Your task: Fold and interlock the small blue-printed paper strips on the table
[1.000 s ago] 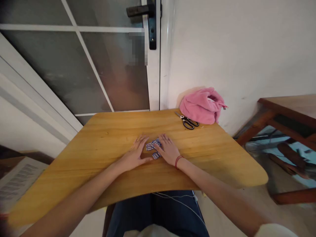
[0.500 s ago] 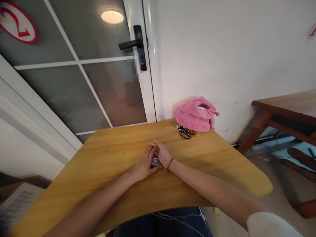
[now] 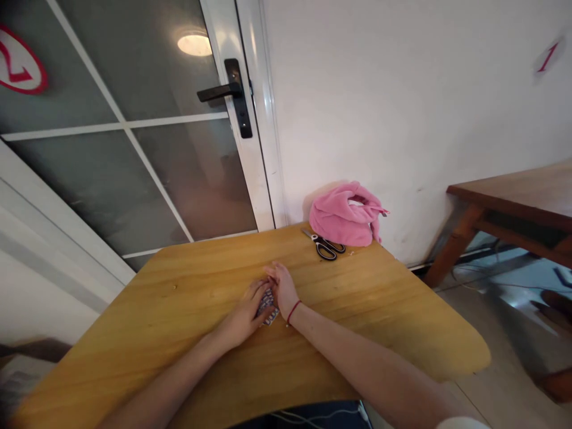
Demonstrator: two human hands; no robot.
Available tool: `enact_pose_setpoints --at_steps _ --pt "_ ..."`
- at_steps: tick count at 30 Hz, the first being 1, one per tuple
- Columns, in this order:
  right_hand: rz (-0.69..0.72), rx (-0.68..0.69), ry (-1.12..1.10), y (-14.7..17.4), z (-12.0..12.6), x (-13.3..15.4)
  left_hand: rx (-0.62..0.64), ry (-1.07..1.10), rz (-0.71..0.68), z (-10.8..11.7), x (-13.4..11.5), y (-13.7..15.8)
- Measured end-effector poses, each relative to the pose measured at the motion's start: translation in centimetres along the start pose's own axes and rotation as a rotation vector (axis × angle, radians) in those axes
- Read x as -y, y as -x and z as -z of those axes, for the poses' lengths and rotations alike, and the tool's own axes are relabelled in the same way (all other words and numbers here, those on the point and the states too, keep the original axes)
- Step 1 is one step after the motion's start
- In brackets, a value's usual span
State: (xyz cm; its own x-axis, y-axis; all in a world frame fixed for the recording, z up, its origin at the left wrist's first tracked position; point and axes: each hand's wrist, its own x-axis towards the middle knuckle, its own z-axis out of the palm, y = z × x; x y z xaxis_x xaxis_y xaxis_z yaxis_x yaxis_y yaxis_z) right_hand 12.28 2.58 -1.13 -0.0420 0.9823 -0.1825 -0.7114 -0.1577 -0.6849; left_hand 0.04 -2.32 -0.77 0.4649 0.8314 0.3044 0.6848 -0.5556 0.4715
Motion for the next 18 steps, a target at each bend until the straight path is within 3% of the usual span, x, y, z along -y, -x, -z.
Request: enact_pose_setpoints --at_steps 6,9,12,18 --pt "0.081 -0.028 -0.021 -0.4 0.9 0.8 -0.157 -0.072 0.052 0.7 -0.1 -0.4" --pt "0.076 -0.015 0.005 -0.6 1.1 0.7 -0.109 -0.248 -0.008 0.5 -1.0 -0.7" --pt "0.118 0.018 0.043 -0.6 1.0 0.5 -0.083 -0.351 0.043 -0.1 -1.4 -0.9" --pt "0.148 0.089 0.132 -0.5 0.9 0.3 -0.112 -0.335 0.127 -0.4 -1.1 -0.8"
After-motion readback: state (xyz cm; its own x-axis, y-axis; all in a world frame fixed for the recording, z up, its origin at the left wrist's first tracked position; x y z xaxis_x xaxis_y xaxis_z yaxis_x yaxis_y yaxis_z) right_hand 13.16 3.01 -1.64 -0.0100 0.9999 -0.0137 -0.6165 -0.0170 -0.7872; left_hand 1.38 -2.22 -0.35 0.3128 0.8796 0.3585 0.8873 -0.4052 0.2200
